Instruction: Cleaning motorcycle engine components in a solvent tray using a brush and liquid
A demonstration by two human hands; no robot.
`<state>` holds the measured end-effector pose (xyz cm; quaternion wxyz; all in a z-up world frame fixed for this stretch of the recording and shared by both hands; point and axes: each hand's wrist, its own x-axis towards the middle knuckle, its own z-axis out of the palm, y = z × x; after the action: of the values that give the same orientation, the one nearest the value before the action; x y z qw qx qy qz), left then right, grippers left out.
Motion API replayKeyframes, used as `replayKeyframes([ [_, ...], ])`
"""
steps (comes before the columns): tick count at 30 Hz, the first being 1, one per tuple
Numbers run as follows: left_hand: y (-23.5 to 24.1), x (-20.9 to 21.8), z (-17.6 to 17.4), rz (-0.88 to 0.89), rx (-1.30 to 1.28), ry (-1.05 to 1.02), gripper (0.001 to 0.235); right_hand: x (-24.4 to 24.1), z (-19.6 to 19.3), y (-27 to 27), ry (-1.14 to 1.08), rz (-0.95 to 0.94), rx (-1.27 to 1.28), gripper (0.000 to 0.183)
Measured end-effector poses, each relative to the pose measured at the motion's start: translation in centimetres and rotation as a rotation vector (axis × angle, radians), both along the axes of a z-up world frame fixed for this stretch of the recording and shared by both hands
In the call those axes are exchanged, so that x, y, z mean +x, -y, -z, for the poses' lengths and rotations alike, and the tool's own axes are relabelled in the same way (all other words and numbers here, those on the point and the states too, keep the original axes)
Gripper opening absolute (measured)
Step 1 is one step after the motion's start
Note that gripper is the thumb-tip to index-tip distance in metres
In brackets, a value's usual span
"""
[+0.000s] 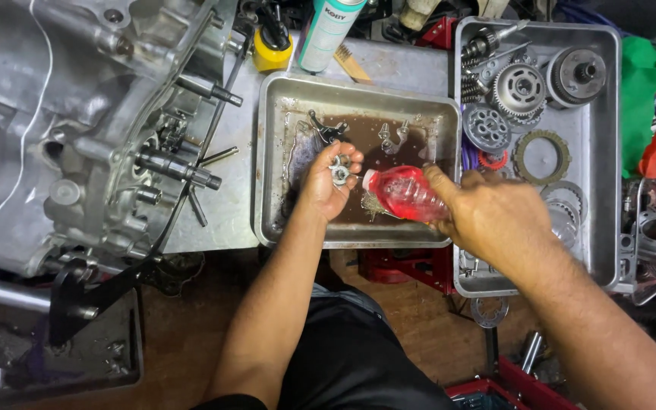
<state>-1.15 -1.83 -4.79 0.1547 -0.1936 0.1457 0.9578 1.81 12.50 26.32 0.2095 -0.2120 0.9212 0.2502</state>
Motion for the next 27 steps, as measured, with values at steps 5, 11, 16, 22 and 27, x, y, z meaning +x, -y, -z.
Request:
replayKeyframes([
  [5,-0.5,0.2,-1.8,-0.033,-0.166,-0.029,0.022,-0.6,0.0,-1.0,-0.017,0.012,-0.011,0.077],
  [11,-0.9,0.2,-3.5,0.080,-0.485,0.021,0.045,0.0,-0.7,-1.1,-0.026,-0.011,-0.029,0.080],
  [16,-2.3,0.2,-1.4,0.104,-0.463,-0.064,0.025,-0.2,-0.2,-2.4,-0.027,-0.027,-0.026,0.078],
  [22,-1.6,0.0,-3.3,0.196,-0.579,0.068,0.046,-0.4,0.1,-3.0,0.012,-0.032,-0.030,0.082],
  [27,-1.2,0.0,-2.5,0.120,-0.181,0.076,0.047,-0.2,0.6,-4.1,-0.039,-0.052,-0.027,0.075],
])
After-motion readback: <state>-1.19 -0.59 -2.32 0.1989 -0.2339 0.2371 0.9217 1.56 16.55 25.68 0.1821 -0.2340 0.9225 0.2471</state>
